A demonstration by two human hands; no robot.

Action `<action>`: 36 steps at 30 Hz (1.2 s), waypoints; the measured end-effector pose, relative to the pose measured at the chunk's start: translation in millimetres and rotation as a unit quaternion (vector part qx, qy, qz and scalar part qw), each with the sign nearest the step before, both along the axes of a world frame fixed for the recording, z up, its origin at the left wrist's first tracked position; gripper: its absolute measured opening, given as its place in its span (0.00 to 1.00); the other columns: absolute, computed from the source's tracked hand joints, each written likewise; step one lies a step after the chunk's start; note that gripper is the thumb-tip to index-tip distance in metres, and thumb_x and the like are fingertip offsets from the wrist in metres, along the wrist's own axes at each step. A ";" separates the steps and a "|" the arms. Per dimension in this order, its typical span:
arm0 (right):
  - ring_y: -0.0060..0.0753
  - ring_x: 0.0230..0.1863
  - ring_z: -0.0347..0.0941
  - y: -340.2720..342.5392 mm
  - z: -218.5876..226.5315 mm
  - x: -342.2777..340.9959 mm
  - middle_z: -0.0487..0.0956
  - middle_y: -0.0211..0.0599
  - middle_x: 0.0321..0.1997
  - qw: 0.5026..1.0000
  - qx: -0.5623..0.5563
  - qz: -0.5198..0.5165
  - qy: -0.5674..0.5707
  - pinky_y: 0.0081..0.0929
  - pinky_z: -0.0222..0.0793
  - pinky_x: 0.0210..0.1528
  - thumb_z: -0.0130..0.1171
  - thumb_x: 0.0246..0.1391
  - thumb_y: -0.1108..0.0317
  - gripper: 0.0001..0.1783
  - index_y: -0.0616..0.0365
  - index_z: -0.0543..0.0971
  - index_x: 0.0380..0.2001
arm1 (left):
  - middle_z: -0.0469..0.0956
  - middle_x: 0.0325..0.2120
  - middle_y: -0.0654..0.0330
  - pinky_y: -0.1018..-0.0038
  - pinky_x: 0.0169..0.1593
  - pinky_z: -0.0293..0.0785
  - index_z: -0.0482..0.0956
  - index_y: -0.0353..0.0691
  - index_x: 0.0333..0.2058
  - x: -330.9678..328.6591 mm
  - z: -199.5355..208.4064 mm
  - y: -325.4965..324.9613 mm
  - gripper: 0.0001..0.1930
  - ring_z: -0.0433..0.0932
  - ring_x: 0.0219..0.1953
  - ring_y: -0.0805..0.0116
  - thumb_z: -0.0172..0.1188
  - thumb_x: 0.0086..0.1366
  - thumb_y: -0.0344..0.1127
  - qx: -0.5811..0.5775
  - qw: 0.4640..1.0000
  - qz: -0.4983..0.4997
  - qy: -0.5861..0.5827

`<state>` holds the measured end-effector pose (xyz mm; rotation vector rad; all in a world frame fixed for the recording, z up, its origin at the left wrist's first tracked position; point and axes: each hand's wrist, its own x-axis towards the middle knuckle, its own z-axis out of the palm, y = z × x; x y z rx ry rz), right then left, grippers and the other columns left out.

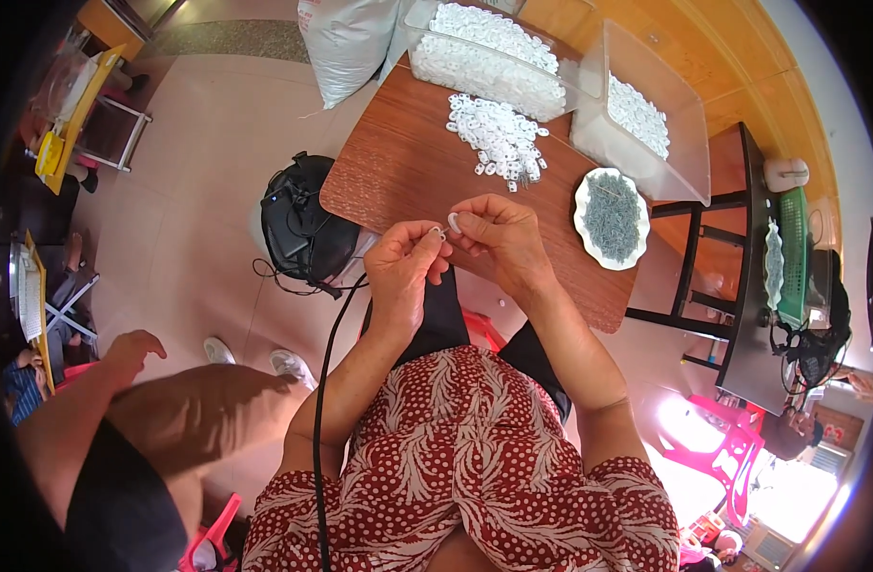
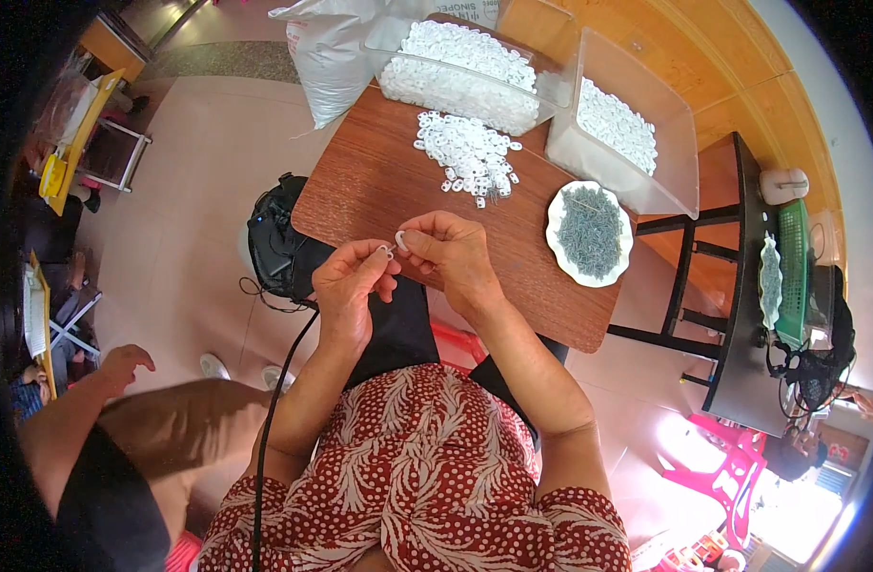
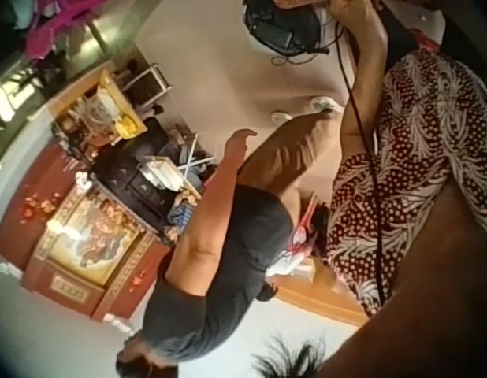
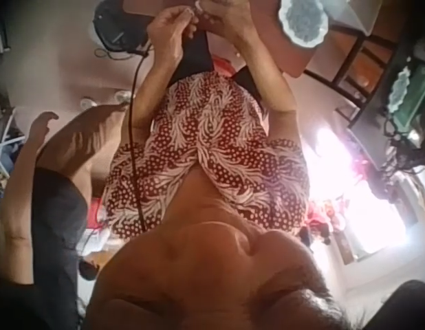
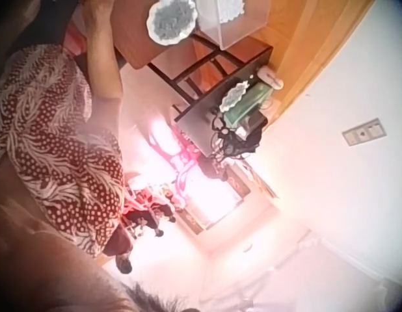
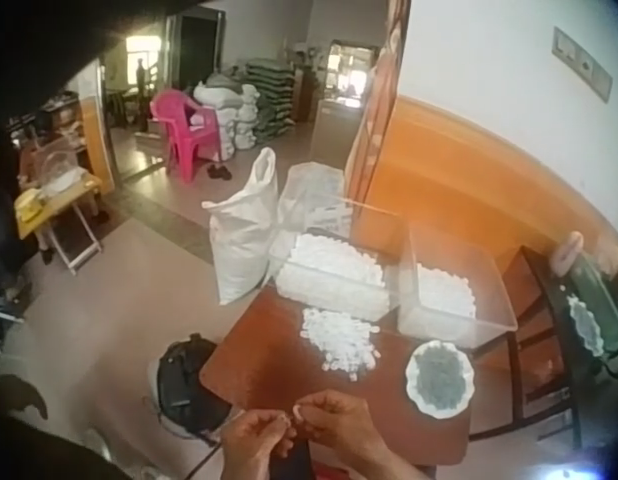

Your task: Assembling small plastic housings by inserting metal pins into them manually at a workstation.

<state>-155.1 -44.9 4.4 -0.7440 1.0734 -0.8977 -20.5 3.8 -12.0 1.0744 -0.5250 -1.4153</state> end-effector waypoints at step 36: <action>0.19 0.32 0.72 13.4 -19.2 32.3 0.75 0.32 0.31 0.955 -0.262 0.017 0.141 0.17 0.71 0.32 0.56 0.49 0.81 0.07 0.65 0.79 0.34 | 0.77 0.24 0.59 0.83 0.22 0.67 0.77 0.30 0.34 12.8 -7.3 -0.5 0.06 0.73 0.20 0.77 0.56 0.61 0.28 -0.026 0.998 0.038 -0.039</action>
